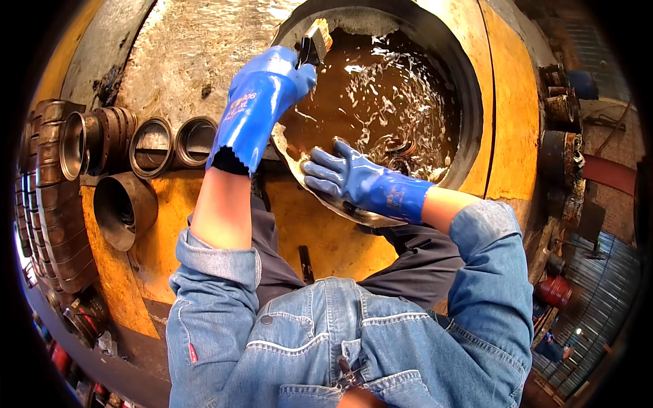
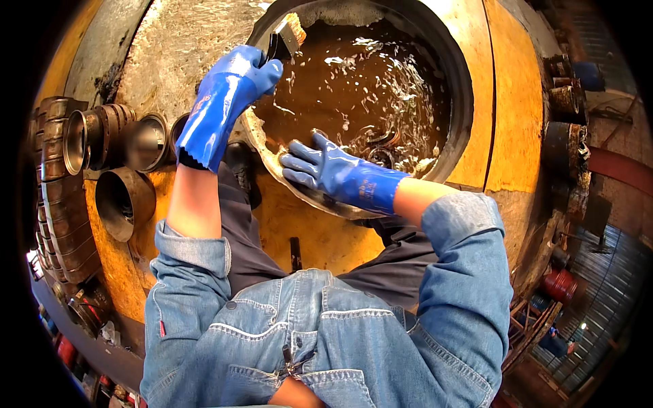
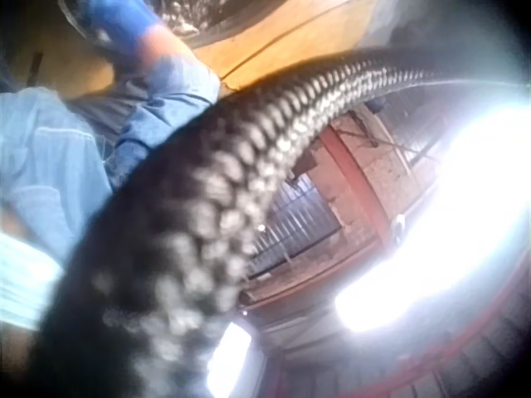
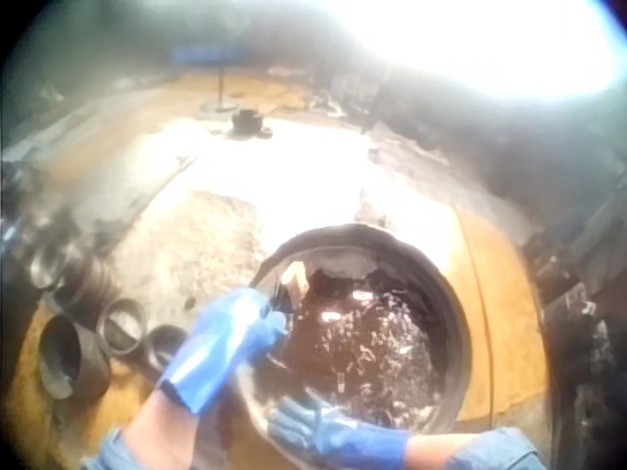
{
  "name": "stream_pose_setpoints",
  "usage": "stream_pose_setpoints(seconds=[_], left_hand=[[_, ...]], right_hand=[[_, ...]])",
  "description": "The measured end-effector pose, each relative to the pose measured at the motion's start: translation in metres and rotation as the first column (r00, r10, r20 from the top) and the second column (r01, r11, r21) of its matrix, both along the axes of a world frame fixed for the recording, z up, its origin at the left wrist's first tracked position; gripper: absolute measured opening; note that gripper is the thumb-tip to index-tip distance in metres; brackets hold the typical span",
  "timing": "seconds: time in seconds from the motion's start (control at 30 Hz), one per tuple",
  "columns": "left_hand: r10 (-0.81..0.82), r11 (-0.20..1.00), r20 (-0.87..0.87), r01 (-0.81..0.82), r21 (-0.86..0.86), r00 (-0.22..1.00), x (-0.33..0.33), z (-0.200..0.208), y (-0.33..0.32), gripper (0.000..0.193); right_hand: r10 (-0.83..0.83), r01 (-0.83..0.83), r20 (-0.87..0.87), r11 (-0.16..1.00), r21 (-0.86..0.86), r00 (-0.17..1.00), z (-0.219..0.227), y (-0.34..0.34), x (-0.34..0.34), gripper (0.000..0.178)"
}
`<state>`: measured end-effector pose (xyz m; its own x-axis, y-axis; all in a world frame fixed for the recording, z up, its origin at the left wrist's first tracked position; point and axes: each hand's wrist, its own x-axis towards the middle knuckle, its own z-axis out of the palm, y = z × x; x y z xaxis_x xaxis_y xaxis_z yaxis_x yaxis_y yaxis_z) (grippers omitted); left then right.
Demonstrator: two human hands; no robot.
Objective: The person cleans metal rings and components by scrubbing them with a brush inside a tub containing dark liquid. They then lift the rings out of the liquid and place them into a nearby container on the floor.
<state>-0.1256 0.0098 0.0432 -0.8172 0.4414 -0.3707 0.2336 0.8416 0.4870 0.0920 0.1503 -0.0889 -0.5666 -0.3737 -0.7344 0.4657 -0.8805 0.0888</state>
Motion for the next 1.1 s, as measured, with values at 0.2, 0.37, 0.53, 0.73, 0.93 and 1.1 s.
stream_pose_setpoints(seconds=[0.2, 0.37, 0.53, 0.73, 0.93, 1.1], left_hand=[[0.032, 0.999, -0.012, -0.032, -0.007, 0.999, 0.000, 0.008, -0.009, 0.048], [0.008, 1.000, -0.006, -0.008, -0.001, 1.000, 0.004, 0.005, 0.005, 0.046], [0.000, 0.999, -0.041, 0.001, 0.033, 0.999, 0.006, 0.006, 0.005, 0.048], [0.000, 0.995, -0.104, 0.011, 0.102, 0.995, 0.013, 0.002, 0.006, 0.049], [0.007, 1.000, -0.030, -0.007, -0.026, 1.000, 0.011, 0.003, 0.011, 0.050], [0.041, 0.995, 0.089, -0.032, -0.100, 0.995, -0.003, 0.012, 0.006, 0.048]], right_hand=[[0.429, 0.839, 0.882, -0.392, 0.377, -0.196, 0.007, -0.007, -0.026, 0.052], [0.623, 0.749, 0.725, -0.321, 0.579, -0.294, 0.030, 0.022, 0.007, 0.052], [0.636, 0.605, 0.732, -0.490, 0.627, -0.243, 0.045, 0.005, 0.000, 0.066], [0.696, 0.602, 0.716, -0.592, 0.536, 0.047, 0.005, 0.001, -0.012, 0.077], [0.766, -0.073, 0.643, -0.641, 0.764, 0.001, -0.049, 0.008, -0.105, 0.055], [0.637, 0.132, 0.767, -0.769, 0.625, 0.074, -0.009, 0.044, -0.152, 0.030]])
